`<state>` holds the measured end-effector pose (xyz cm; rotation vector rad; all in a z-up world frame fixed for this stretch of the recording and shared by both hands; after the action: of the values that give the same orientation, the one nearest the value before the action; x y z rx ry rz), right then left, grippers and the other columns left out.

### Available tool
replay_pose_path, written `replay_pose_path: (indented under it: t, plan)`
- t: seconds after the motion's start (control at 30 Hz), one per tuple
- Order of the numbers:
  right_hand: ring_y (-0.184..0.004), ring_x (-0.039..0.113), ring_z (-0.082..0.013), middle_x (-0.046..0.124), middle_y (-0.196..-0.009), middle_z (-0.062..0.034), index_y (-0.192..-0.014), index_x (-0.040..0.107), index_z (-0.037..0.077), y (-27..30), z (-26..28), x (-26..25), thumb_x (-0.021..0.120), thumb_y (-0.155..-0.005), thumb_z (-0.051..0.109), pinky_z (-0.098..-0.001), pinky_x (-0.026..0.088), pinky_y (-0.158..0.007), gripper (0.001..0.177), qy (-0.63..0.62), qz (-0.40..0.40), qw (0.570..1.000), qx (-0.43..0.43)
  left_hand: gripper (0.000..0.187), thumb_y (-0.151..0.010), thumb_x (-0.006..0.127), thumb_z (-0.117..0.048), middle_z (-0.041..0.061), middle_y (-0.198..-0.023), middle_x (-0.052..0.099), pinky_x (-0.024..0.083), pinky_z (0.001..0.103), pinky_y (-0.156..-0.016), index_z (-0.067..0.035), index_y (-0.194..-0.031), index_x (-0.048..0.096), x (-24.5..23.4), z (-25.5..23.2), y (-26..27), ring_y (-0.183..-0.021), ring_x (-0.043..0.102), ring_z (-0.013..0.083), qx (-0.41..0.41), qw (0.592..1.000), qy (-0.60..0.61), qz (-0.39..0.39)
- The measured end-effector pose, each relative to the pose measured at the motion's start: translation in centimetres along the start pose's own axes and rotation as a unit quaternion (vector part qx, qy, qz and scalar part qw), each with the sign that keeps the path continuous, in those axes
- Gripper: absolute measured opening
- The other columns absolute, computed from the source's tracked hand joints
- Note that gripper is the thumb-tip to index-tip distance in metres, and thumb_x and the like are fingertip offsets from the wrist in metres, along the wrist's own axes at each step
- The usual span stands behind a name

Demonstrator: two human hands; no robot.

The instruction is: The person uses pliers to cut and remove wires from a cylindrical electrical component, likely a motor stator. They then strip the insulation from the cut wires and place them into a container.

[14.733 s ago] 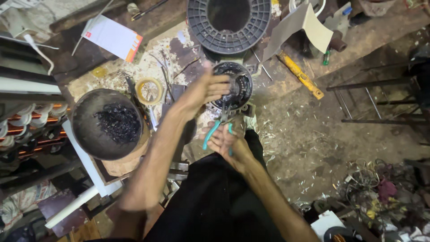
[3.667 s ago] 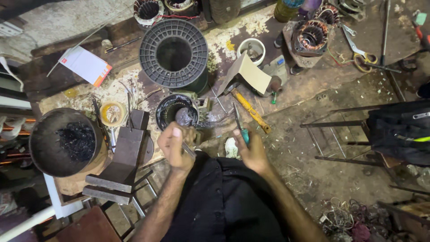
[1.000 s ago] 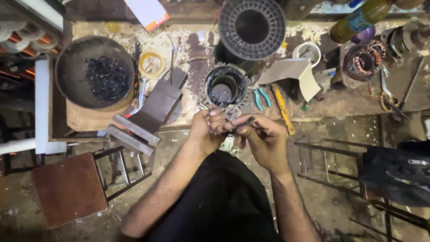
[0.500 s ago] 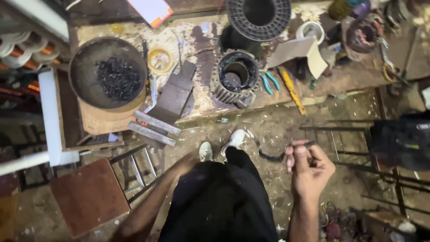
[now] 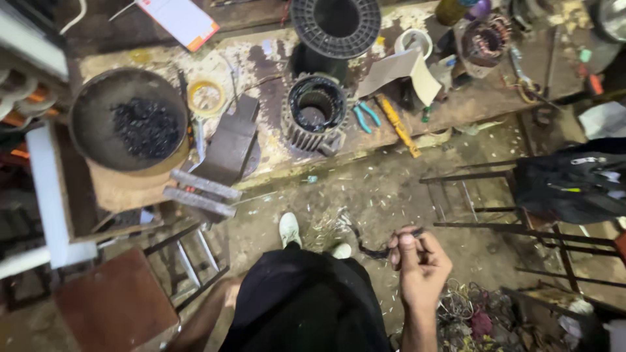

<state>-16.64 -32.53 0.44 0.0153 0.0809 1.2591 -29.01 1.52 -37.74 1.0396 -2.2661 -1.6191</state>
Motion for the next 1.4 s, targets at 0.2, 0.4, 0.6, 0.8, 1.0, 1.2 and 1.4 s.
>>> replay_pose_path:
  t: [0.2,0.4,0.6,0.8,1.0,1.2,1.4]
  plan:
    - [-0.066,0.056,-0.0063,0.073,-0.085,-0.006,-0.105,0.071,-0.002,0.2,-0.5,-2.8,0.067,-0.099,0.01,-0.0212,0.042,-0.058,0.014,0.056,0.0,0.998,0.031,0.057,-0.097,0.058,-0.04,0.023,-0.12,0.067,0.05,0.05,-0.091,-0.013,-0.146,0.048,-6.8,-9.4,6.9,-0.11,0.064,0.0416,0.117,0.993,-0.006,-0.026]
    - [-0.067,0.056,-0.0058,0.076,-0.088,-0.0065,-0.106,0.071,-0.003,0.9,0.1,-8.4,0.069,-0.099,0.01,-0.0211,0.042,-0.06,0.014,0.049,-0.031,0.998,0.031,0.059,-0.094,0.06,-0.035,0.018,-0.125,0.07,0.054,0.046,-0.092,-0.019,-0.15,0.05,-10.0,-33.0,21.2,-0.114,0.068,0.037,0.363,0.907,0.022,-0.213]
    - [-0.071,0.064,-0.0076,0.075,-0.088,-0.0051,-0.104,0.069,-0.004,1.7,4.4,-13.3,0.07,-0.095,0.005,-0.0233,0.051,-0.064,0.012,-0.034,-0.044,0.998,0.004,0.049,-0.109,0.057,-0.026,0.019,-0.138,0.062,0.054,0.041,-0.099,-0.003,-0.15,0.044,0.2,-46.0,32.7,-0.123,0.065,0.0345,0.652,0.741,0.069,-0.148]
    - [-0.084,0.064,-0.0089,0.069,-0.098,-0.0045,-0.112,0.072,-0.005,3.2,8.1,-17.0,0.068,-0.098,-0.001,-0.0233,0.051,-0.076,0.015,-0.024,0.027,0.996,-0.081,0.023,-0.109,0.049,-0.022,0.009,-0.093,0.071,0.057,0.036,-0.078,-0.003,-0.117,0.059,5.1,-47.7,31.3,-0.086,0.072,0.0205,0.512,0.85,0.096,-0.078]
    - [-0.077,0.07,-0.0127,0.074,-0.089,-0.0086,-0.108,0.07,-0.004,4.0,5.7,-21.4,0.075,-0.088,-0.004,-0.0265,0.057,-0.071,0.02,-0.123,-0.041,0.99,-0.058,0.024,-0.111,0.047,-0.023,0.003,-0.088,0.062,0.049,0.029,-0.074,-0.003,-0.119,0.059,9.3,-48.7,31.7,-0.081,0.06,0.0133,0.556,0.813,0.16,-0.06]
    - [-0.08,0.072,-0.0124,0.076,-0.092,-0.0104,-0.106,0.073,-0.004,6.3,4.3,-24.5,0.076,-0.09,0.004,-0.0235,0.055,-0.068,0.018,-0.114,-0.128,0.985,-0.018,0.023,-0.11,0.049,-0.024,-0.003,-0.075,0.051,0.038,0.022,-0.061,-0.003,-0.105,0.058,11.0,-49.4,30.5,-0.068,0.044,0.0041,0.501,0.822,0.253,-0.095]
    - [-0.076,0.069,-0.0107,0.078,-0.092,-0.0112,-0.106,0.075,-0.003,8.1,1.5,-25.5,0.074,-0.093,0.006,-0.0219,0.049,-0.062,0.016,-0.113,-0.152,0.982,0.008,0.019,-0.112,0.049,-0.022,-0.004,-0.077,0.048,0.035,0.022,-0.063,-0.004,-0.106,0.05,13.2,-49.0,29.4,-0.07,0.041,0.0038,0.509,0.786,0.347,-0.056]
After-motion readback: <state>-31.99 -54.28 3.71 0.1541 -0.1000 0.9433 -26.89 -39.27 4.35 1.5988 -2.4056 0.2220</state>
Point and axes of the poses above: each hand's wrist, its own y-axis away from the middle knuckle, its own x-axis out of the palm, z = x × y, the point moved 8 cm from there along -y, towards the middle knuckle
